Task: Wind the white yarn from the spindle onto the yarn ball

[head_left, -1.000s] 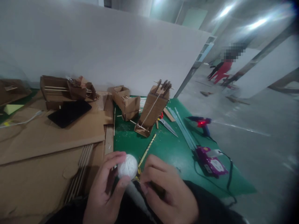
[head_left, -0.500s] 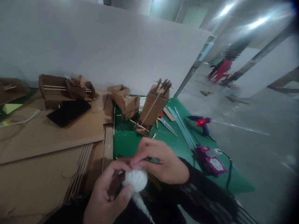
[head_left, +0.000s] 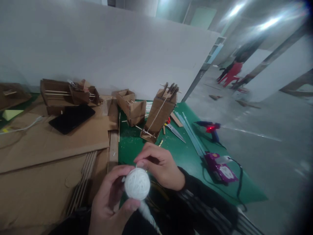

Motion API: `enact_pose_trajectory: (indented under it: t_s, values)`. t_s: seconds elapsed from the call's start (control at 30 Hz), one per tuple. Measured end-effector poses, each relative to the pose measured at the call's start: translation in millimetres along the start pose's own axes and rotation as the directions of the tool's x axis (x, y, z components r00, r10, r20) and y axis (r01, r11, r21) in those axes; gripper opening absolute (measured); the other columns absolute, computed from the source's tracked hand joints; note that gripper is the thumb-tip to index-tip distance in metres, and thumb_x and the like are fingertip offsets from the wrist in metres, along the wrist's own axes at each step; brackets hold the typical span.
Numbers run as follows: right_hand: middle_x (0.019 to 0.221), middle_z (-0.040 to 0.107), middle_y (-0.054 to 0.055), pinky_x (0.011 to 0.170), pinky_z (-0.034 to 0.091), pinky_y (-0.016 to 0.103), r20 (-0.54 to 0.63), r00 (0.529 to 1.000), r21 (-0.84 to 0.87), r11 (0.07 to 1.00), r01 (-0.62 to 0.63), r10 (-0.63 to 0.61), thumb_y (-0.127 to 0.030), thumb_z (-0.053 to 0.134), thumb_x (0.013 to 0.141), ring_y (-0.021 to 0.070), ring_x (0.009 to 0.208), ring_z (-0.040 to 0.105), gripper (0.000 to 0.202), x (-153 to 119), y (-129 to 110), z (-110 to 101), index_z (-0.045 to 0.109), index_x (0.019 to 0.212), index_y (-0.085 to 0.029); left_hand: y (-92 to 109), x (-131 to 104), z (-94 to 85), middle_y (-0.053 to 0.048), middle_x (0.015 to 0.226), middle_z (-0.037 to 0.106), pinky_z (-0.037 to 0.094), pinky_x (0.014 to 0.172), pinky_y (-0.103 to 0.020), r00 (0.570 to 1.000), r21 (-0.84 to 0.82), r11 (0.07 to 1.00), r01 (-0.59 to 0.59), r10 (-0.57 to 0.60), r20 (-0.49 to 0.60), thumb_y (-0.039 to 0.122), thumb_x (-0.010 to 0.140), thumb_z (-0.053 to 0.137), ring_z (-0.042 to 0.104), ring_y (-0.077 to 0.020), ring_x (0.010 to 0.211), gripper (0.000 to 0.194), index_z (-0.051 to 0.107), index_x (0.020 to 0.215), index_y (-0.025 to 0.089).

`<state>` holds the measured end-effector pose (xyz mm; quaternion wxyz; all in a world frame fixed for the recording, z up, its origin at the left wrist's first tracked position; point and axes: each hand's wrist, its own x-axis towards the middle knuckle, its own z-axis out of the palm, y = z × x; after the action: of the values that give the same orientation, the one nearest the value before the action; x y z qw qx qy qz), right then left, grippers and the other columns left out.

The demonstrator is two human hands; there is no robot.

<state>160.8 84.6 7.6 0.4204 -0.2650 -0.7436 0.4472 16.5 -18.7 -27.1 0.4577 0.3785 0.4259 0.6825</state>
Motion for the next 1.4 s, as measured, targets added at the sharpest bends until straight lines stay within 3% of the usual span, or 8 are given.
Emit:
enact_pose_trajectory:
  t_s: [0.23, 0.5, 0.67, 0.77, 0.9, 1.1, 1.27, 1.4]
  values:
    - [0.070, 0.057, 0.001, 0.056, 0.039, 0.023, -0.104, 0.985, 0.104, 0.986, -0.130, 0.140, -0.044, 0.068, 0.086, 0.0116, 0.063, 0.052, 0.030, -17.9, 12.1, 29.6, 0.072, 0.077, -0.016, -12.2, 3.7, 0.5, -0.002, 0.110, 0.072, 0.057, 0.086, -0.026, 0.974, 0.054, 0.975, -0.215, 0.218, -0.057, 0.016, 0.078, 0.076, 0.068, -0.0201, 0.105, 0.030, 0.066, 0.104, 0.027]
    - [0.067, 0.053, -0.001, 0.056, 0.036, 0.023, -0.095, 0.981, 0.020, 0.985, -0.169, 0.170, -0.032, 0.067, 0.086, 0.0110, 0.061, 0.046, 0.023, -27.3, 7.4, 28.9, 0.065, 0.072, -0.015, -12.2, 5.0, 0.2, -0.005, 0.122, 0.066, 0.052, 0.095, -0.026, 0.983, 0.150, 0.974, -0.167, 0.176, -0.044, 0.013, 0.086, 0.065, 0.063, -0.0207, 0.117, 0.031, 0.060, 0.114, 0.027]
    - [0.064, 0.053, -0.002, 0.053, 0.033, 0.022, -0.011, 0.988, -0.126, 0.980, -0.155, 0.155, -0.017, 0.055, 0.087, 0.0100, 0.057, 0.044, 0.014, -42.4, -5.2, 29.0, 0.062, 0.074, -0.016, -8.7, 10.2, 1.1, -0.003, 0.121, 0.061, 0.052, 0.093, -0.023, 0.967, 0.211, 0.945, -0.249, 0.256, -0.003, 0.010, 0.087, 0.061, 0.062, -0.0172, 0.113, 0.031, 0.060, 0.113, 0.027]
    - [0.063, 0.053, -0.003, 0.051, 0.032, 0.022, 0.063, 0.994, -0.197, 0.978, -0.076, 0.090, -0.012, 0.050, 0.083, 0.0094, 0.055, 0.042, 0.012, -51.0, -17.9, 24.9, 0.057, 0.075, -0.017, -7.3, 12.4, -2.1, -0.002, 0.121, 0.060, 0.050, 0.094, -0.020, 0.958, 0.295, 0.913, -0.284, 0.279, 0.057, 0.009, 0.088, 0.061, 0.059, -0.0150, 0.115, 0.033, 0.061, 0.114, 0.029]
    - [0.067, 0.054, 0.001, 0.057, 0.036, 0.024, 0.178, 0.979, -0.264, 0.954, 0.142, -0.097, -0.009, 0.045, 0.081, 0.0130, 0.063, 0.047, 0.014, -46.5, -35.0, 9.2, 0.055, 0.078, -0.018, -7.7, 12.1, -8.8, -0.002, 0.122, 0.062, 0.049, 0.095, -0.019, 0.969, 0.347, 0.908, -0.235, 0.191, 0.158, 0.012, 0.086, 0.065, 0.059, -0.0151, 0.116, 0.034, 0.065, 0.115, 0.031]
    - [0.077, 0.059, 0.006, 0.064, 0.042, 0.024, 0.290, 0.934, -0.271, 0.919, 0.287, -0.207, -0.011, 0.050, 0.094, 0.0150, 0.074, 0.051, 0.015, -20.3, -40.5, -15.5, 0.062, 0.085, -0.014, -3.8, 13.3, -8.3, -0.002, 0.114, 0.067, 0.051, 0.092, -0.019, 0.961, 0.150, 0.988, -0.036, -0.007, 0.276, 0.021, 0.085, 0.070, 0.065, -0.0168, 0.108, 0.025, 0.070, 0.108, 0.032]
    - [0.076, 0.061, 0.006, 0.063, 0.045, 0.024, 0.203, 0.944, -0.162, 0.942, 0.295, -0.260, -0.028, 0.054, 0.098, 0.0142, 0.072, 0.055, 0.022, -3.6, -30.3, -23.2, 0.069, 0.088, -0.014, 4.6, 15.4, -3.1, -0.002, 0.108, 0.068, 0.053, 0.088, -0.018, 0.944, 0.017, 1.000, -0.016, 0.010, 0.331, 0.027, 0.086, 0.070, 0.067, -0.0157, 0.102, 0.023, 0.069, 0.108, 0.032]
    - [0.076, 0.060, 0.004, 0.060, 0.044, 0.025, 0.042, 0.989, -0.077, 0.986, 0.146, -0.143, -0.031, 0.063, 0.092, 0.0130, 0.066, 0.055, 0.020, 0.3, -15.1, -16.5, 0.071, 0.085, -0.015, 4.4, 11.6, -3.0, -0.003, 0.112, 0.068, 0.055, 0.087, -0.020, 0.945, -0.005, 0.992, -0.125, 0.120, 0.306, 0.028, 0.082, 0.074, 0.066, -0.0176, 0.105, 0.024, 0.069, 0.106, 0.029]
